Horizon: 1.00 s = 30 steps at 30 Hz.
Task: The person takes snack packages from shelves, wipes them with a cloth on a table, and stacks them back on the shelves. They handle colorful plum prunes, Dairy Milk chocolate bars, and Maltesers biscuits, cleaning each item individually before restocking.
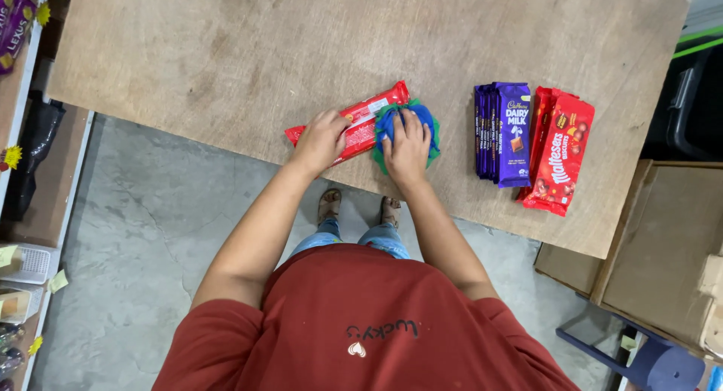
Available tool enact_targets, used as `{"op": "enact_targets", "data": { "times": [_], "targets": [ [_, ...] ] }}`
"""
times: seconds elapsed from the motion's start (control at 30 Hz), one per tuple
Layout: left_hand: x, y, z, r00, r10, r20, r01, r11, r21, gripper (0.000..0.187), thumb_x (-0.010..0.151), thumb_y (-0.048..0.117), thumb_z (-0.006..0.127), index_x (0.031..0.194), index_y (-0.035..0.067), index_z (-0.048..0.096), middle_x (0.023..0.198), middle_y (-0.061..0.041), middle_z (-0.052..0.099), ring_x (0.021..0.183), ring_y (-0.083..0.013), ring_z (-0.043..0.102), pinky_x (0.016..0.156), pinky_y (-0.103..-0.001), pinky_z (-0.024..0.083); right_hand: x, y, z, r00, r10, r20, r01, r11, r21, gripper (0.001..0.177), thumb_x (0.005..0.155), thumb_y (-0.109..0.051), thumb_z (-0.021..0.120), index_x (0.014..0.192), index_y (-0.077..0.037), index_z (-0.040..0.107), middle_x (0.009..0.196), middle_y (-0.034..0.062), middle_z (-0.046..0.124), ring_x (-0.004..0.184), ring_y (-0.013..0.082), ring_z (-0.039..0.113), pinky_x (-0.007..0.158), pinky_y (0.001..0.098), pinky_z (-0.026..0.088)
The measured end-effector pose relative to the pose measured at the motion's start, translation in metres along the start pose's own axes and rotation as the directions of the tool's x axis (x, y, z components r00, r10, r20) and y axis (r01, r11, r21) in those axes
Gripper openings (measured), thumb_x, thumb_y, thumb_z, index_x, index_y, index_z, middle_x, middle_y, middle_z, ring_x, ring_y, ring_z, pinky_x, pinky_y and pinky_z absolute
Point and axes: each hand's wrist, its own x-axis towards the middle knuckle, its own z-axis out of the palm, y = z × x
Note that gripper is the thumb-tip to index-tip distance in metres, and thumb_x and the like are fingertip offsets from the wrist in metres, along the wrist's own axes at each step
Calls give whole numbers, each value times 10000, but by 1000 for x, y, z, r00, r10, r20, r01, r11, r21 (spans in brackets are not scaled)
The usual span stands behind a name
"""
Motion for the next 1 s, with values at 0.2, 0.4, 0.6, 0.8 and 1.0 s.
{"op": "enact_targets", "data": {
  "times": [0.2,0.4,0.6,0.8,1.0],
  "targets": [
    [-43,9,-30,987,-83,-135,114,963,242,293,723,80,757,1006,44,693,1218,-139,611,1194,-351,566,1019,-497,462,1,1,-2,1000,16,-14,-16,1000,6,574,892,-237,731,1399,-27,563,1496,168,498,1401,360,435,1161,561,272],
    [-75,-21,-20,968,-190,-165,204,976,74,164,849,109,748,970,30,671,1272,-140,641,1134,-349,611,977,-465,513,1,-5,4,999,39,-21,-39,999,16,554,888,-224,729,1384,-31,574,1500,164,498,1422,357,426,1174,565,275],
    [-66,-16,-23,980,-125,-155,147,979,142,98,888,66,720,965,26,675,1202,-150,632,1124,-372,619,953,-469,520,-20,-62,16,975,-205,82,200,978,66,605,853,-260,739,1398,-59,573,1529,151,483,1468,345,377,1197,614,200],
    [-71,-28,-12,985,-51,-164,86,972,217,190,834,12,663,1023,19,671,1274,-169,621,1162,-384,621,1006,-477,514,-22,-87,8,916,-354,189,328,932,157,619,852,-279,748,1417,-98,570,1495,111,504,1455,310,399,1209,620,189],
    [-69,-21,-11,978,-65,-198,107,973,207,113,914,82,702,970,4,643,1255,-177,619,1129,-379,631,1056,-549,478,4,-14,-3,990,-132,42,130,990,53,571,888,-231,729,1419,-85,575,1510,119,507,1464,314,415,1220,608,204]
  ]
}}
